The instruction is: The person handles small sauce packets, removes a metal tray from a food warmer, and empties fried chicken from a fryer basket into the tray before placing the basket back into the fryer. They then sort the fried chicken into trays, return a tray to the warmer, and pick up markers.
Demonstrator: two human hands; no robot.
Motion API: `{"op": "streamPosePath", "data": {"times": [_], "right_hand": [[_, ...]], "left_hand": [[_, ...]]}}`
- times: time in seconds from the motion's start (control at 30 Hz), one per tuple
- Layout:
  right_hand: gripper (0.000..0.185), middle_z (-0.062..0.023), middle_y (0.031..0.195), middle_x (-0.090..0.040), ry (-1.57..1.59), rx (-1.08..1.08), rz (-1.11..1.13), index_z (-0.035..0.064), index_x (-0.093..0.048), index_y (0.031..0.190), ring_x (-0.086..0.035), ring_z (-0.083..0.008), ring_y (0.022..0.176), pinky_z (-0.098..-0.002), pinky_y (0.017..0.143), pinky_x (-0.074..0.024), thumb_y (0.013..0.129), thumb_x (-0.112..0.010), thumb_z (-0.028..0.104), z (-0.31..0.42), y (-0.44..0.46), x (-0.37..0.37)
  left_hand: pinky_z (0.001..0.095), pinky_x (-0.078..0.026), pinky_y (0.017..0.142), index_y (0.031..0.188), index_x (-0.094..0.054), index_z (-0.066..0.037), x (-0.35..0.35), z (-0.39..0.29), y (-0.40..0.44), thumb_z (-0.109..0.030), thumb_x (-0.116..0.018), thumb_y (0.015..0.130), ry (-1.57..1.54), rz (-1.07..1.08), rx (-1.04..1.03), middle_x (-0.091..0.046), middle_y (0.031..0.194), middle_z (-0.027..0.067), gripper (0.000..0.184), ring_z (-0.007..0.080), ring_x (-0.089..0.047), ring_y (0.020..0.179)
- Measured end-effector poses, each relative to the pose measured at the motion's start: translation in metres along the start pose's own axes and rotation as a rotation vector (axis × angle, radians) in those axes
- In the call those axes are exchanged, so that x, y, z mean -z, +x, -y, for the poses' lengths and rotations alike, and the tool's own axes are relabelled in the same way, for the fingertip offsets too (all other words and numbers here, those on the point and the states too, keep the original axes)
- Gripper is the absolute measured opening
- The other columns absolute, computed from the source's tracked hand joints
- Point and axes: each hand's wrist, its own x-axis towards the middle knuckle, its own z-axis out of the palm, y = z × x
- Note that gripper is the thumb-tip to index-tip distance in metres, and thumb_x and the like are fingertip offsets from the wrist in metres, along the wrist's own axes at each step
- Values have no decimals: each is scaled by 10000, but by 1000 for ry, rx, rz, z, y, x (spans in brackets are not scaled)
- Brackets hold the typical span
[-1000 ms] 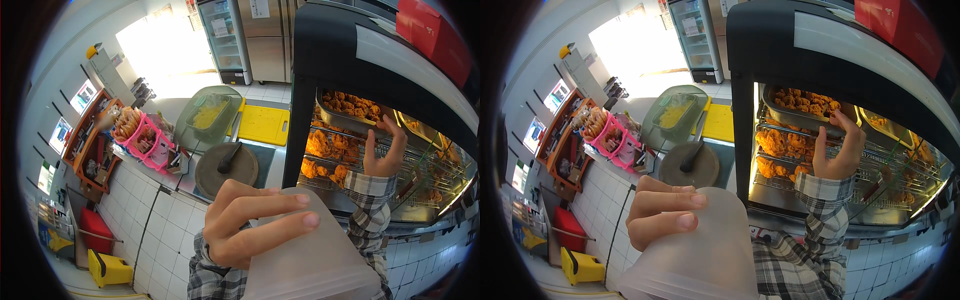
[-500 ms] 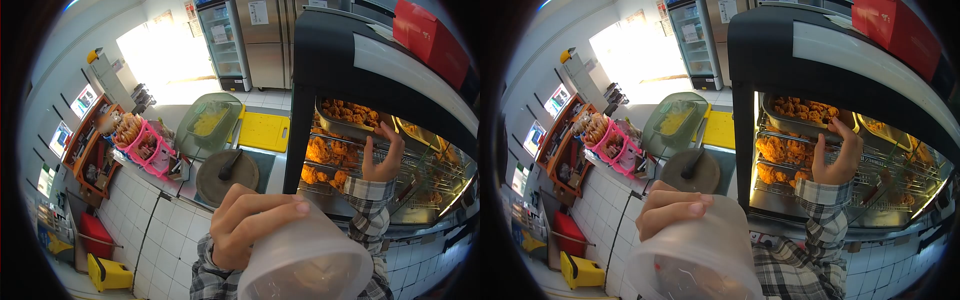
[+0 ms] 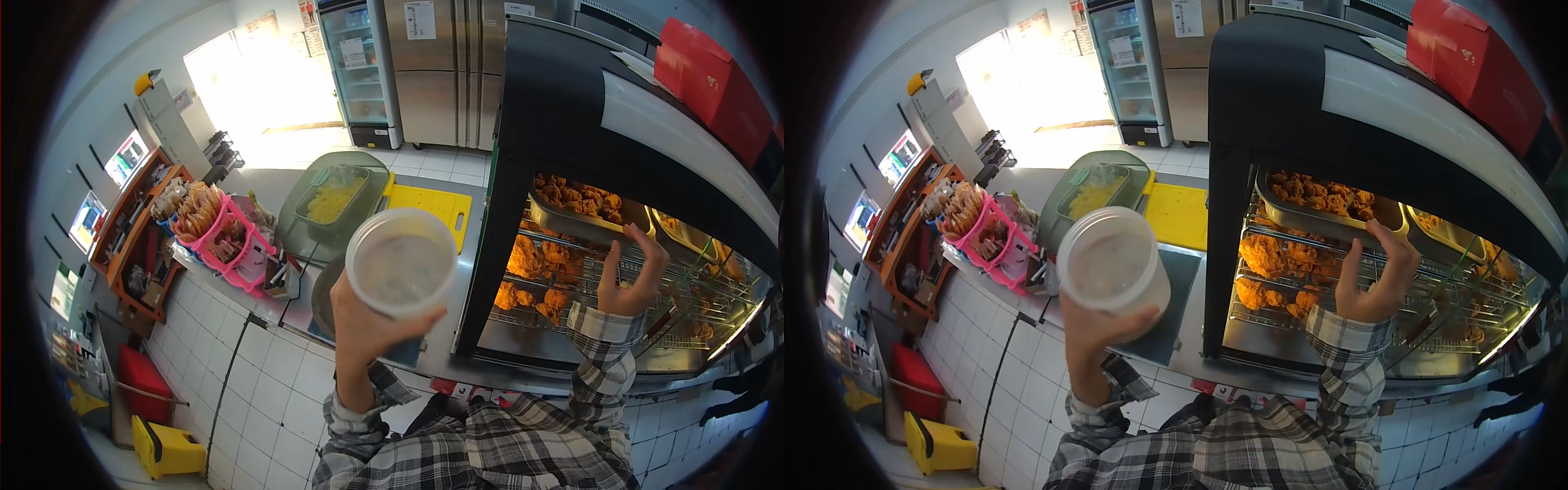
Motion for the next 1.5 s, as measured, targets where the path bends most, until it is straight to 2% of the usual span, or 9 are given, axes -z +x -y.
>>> {"op": "streamPosePath", "data": {"times": [0.07,0.2,0.33,0.5,0.7,0.87,1.1,1.33,1.5], "right_hand": [[325,-81,1012,-650,-58,40,-17,42,-589,1078,-565,-259,981,-386,890,-448,768,-662,-18,-1,1,1],[324,-69,1048,-645,-114,25,11,48,-592,1075,-562,-270,999,-404,907,-444,766,-661,-19,-5,0,5],[343,-77,1041,-629,-131,-18,26,45,-594,1088,-566,-274,992,-403,895,-446,760,-662,-26,-10,-3,9],[344,-112,1023,-614,-142,15,40,29,-585,1094,-581,-280,968,-383,841,-465,766,-658,-41,-17,0,14],[361,-115,1031,-617,-108,26,57,25,-580,1089,-592,-289,941,-381,812,-475,751,-674,-62,-27,4,19],[372,-97,1005,-629,-104,92,66,38,-598,1059,-587,-290,905,-386,790,-476,717,-733,-20,-29,7,15],[330,-89,903,-639,-125,233,67,57,-609,1025,-577,-280,851,-396,796,-463,722,-706,-31,-44,11,11],[328,-40,892,-629,-65,207,-67,90,-625,1010,-514,-241,822,-367,727,-440,710,-722,-1,-35,19,15],[349,-38,924,-636,-58,167,-60,110,-609,1028,-499,-246,839,-374,759,-421,715,-730,17,-22,18,36]], "left_hand": [[335,-533,819,1098,-568,49,-4,29,10,-198,-887,546,131,32,88,-656,1040,132,683,184,-647,935],[310,-530,781,1115,-582,-4,-43,115,15,-171,-871,572,-21,-65,119,-673,1001,97,638,160,-655,900],[338,-513,799,1151,-567,-50,-86,203,5,-208,-882,566,84,-50,85,-675,1018,109,683,226,-662,938],[346,-502,827,1170,-553,-40,-131,263,-20,-213,-847,627,108,17,292,-665,1036,137,641,266,-653,969],[343,-502,815,1173,-552,-38,-151,345,-83,-205,-829,652,438,220,367,-663,1016,141,613,277,-653,943],[340,-503,804,1175,-551,-36,-148,375,-100,-199,-814,673,704,297,264,-662,999,144,590,286,-653,921],[337,-503,790,1178,-550,-34,-116,337,-64,-190,-793,703,759,-15,-138,-660,975,148,557,299,-652,890],[246,-455,636,1063,-585,25,-67,116,2,-62,-569,898,136,-204,137,-613,786,82,187,169,-565,676],[212,-458,596,1016,-576,50,-59,33,-7,-179,-457,982,-457,93,175,-630,794,92,260,126,-601,700]]}}
